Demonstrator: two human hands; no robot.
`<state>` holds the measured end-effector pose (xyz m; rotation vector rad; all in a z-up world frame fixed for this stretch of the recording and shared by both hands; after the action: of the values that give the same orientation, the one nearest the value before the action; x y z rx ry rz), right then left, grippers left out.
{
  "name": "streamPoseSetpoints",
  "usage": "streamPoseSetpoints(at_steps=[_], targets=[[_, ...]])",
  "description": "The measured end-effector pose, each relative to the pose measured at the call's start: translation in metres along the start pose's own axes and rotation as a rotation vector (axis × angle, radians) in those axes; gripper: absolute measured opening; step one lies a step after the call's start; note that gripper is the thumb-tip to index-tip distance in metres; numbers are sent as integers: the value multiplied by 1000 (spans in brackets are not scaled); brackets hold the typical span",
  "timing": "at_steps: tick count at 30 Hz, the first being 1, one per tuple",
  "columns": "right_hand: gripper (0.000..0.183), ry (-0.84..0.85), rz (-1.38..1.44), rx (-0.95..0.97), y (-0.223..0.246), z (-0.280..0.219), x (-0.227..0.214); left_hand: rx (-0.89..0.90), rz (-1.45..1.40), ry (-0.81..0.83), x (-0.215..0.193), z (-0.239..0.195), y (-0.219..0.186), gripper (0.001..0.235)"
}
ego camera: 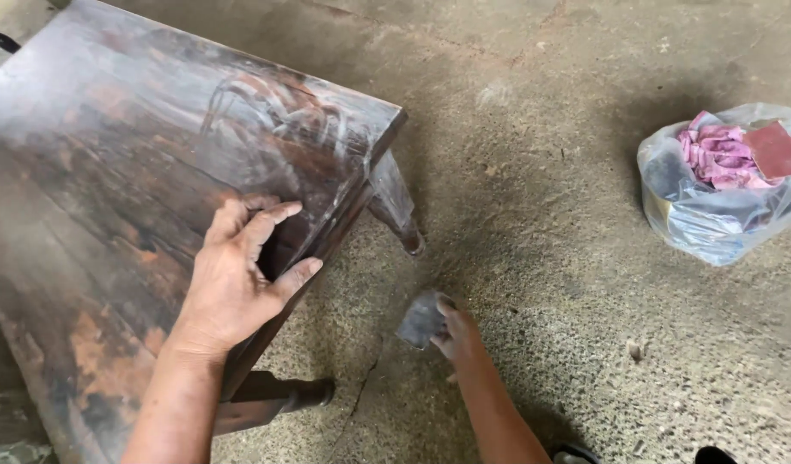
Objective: The person sands the surface and legs of a dark wooden table using a sanding block. They move around the table to reach different sides and legs, applying pressure to smooth the wood grain.
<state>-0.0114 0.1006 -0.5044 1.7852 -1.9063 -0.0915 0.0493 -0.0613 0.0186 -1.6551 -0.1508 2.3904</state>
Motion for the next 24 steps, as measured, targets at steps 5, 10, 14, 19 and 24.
streamPoseSetpoints(at_steps=[5, 10, 14, 19, 24], targets=[[38, 55, 451, -543, 107, -25, 8, 53, -82, -6, -6, -23, 30, 59], [30, 218, 480, -1261, 191, -187, 136, -43, 175, -22, -8, -1, 49, 62], [36, -212, 172, -1889, 142, -310, 192, -41, 187, -61, -7, -1, 49, 63], [41, -342, 24, -1713, 189, -274, 192, -114, 260, -20, -1, 0, 60, 63], [37, -188, 126, -1351, 202, -267, 191, -142, 291, -45, -3, 7, 53, 60]])
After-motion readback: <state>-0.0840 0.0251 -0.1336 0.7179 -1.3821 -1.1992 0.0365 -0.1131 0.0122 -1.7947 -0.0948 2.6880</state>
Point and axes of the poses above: each hand's wrist, its own z-axis towards the middle knuckle, its own x-axis out of the palm, y = z × x, the point moved 10 cm from there along z, towards the middle knuckle, and after that the axes turned 6 degrees about x, right-handed, at the moved point
